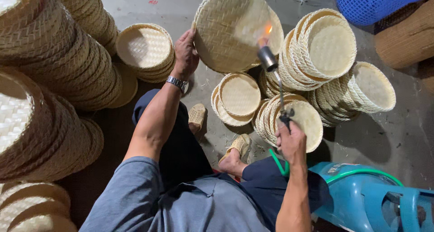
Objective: The person uses a handheld blowtorch to apply flame to the surface of woven baskets. They pick up baskets from a stack, rotate them to treat different areas, and place them back down. The process is repeated for multiple baskets in a repetitive manner.
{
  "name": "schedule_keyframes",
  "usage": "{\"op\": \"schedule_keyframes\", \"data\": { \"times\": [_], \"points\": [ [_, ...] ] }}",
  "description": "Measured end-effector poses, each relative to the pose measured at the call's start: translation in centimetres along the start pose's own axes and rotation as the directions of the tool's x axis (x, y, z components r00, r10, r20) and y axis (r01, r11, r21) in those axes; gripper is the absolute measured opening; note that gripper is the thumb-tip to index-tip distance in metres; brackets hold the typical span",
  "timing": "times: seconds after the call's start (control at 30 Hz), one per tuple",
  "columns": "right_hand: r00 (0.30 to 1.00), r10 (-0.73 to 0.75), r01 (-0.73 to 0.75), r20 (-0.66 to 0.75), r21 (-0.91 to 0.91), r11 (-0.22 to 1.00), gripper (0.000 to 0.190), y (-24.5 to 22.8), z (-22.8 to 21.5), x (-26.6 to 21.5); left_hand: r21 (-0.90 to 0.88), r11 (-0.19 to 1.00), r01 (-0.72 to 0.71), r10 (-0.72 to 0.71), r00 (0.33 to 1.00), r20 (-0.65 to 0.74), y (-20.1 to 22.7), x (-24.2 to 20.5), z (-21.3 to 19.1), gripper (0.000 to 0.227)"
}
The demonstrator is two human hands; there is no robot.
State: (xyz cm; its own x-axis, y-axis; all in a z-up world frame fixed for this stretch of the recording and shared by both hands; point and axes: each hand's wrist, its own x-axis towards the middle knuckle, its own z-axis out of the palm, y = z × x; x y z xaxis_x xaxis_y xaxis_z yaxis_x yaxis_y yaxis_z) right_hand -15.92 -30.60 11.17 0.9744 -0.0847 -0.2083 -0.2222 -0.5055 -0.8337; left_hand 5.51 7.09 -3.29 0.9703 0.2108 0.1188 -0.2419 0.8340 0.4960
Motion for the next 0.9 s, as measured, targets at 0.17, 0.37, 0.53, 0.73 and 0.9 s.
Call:
{"op": "schedule_keyframes", "data": {
  "times": [0.17,0.37,0.53,0.73,0.9],
  "points": [
    [0.997,-0.008,0.007,0.075,0.009,1.0,0.031,1.5,1.4,-0.6,0.017,1.0,-0.021,0.021,0.999,-0.031,-0.6,0.2,-1.1,0.027],
    [0.998,-0.009,0.008,0.063,0.012,1.0,0.033,1.9,1.2,-0.1,-0.013,1.0,-0.001,-0.001,0.988,-0.153,-0.2,0.1,-1.2,0.026],
    [0.998,0.037,-0.036,0.052,-0.003,0.999,0.037,2.9,2.6,-0.6,-0.002,0.992,-0.129,0.128,0.986,-0.107,-1.8,1.2,-4.4,0.024],
    [0.984,-0.044,0.054,0.172,-0.055,0.997,0.025,3.0,2.7,-1.9,-0.103,0.976,-0.189,0.169,0.97,-0.176,-3.2,3.1,-8.0,0.026],
    [0.99,0.027,-0.036,0.142,0.06,0.998,0.034,3.9,2.4,-1.8,-0.139,0.987,-0.077,0.023,0.935,-0.354,0.8,1.1,-2.2,0.022]
  ]
}}
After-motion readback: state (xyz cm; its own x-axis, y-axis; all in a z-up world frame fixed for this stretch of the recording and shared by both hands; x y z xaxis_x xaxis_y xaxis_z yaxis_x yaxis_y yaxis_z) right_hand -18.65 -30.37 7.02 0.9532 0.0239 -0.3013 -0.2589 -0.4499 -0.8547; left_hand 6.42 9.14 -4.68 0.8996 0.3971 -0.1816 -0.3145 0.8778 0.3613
